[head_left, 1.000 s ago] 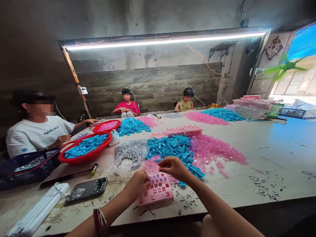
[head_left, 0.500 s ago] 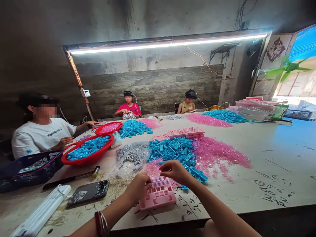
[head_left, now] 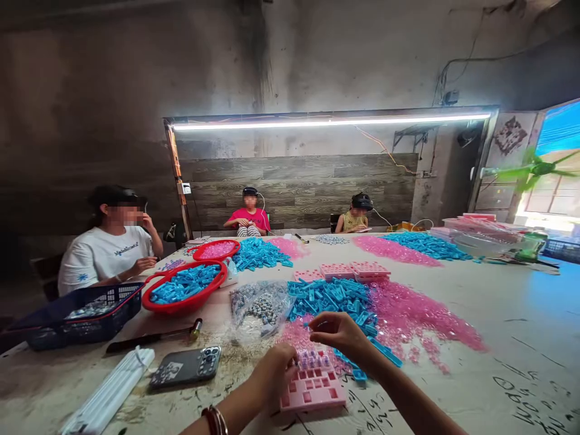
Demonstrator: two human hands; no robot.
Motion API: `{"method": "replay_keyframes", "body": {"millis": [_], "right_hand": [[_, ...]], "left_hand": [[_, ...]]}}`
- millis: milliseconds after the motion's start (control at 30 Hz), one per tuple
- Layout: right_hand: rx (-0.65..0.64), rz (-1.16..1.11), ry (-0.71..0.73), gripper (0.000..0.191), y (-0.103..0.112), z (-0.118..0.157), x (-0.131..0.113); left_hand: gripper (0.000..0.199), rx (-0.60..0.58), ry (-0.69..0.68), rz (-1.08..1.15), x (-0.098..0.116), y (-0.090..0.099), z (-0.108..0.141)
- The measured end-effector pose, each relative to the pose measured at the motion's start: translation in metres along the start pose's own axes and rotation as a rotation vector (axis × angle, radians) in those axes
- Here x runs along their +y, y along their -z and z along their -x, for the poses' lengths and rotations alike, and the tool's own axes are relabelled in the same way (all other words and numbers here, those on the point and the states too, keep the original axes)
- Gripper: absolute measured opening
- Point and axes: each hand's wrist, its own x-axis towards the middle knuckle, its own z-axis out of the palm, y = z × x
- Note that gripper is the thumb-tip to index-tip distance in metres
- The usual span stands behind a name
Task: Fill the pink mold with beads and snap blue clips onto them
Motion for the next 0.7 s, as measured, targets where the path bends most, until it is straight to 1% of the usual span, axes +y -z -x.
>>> {"method": "replay_keyframes", "body": {"millis": [100,167,300,400,467,567,633,700], "right_hand": [[0.025,-0.024,0.025,0.026,-0.004,0.002,0.006],[0.036,0.003,0.003,0.025,-0.008,0.001,0.011],[0.027,0.103,-0.020,0.020,-0.016,0.001,0.017],[0.024,0.107,0.002,0.017,-0.020,0.002,0.020],[0.012,0.109,0.010,0.016,-0.020,0.003,0.020],[-0.010,0.185,0.032,0.012,-0.016,0.007,0.022],[-0.040,0.262,0.033,0.009,-0.009,0.013,0.027],[-0.074,0.348,0.021,0.006,0.002,0.022,0.036]], "left_hand": [[0.014,-0.005,0.026,0.020,-0.001,-0.001,0.002],[0.014,0.013,0.035,0.058,0.000,-0.003,0.003],[0.011,0.087,0.079,0.137,0.002,-0.009,0.005],[0.009,0.149,0.125,0.168,0.004,-0.016,0.005],[0.008,0.170,0.142,0.188,0.005,-0.019,0.005],[0.010,0.207,0.160,0.206,0.003,-0.024,0.006],[0.016,0.242,0.151,0.227,-0.001,-0.028,0.006],[0.024,0.277,0.110,0.252,-0.007,-0.031,0.005]]}}
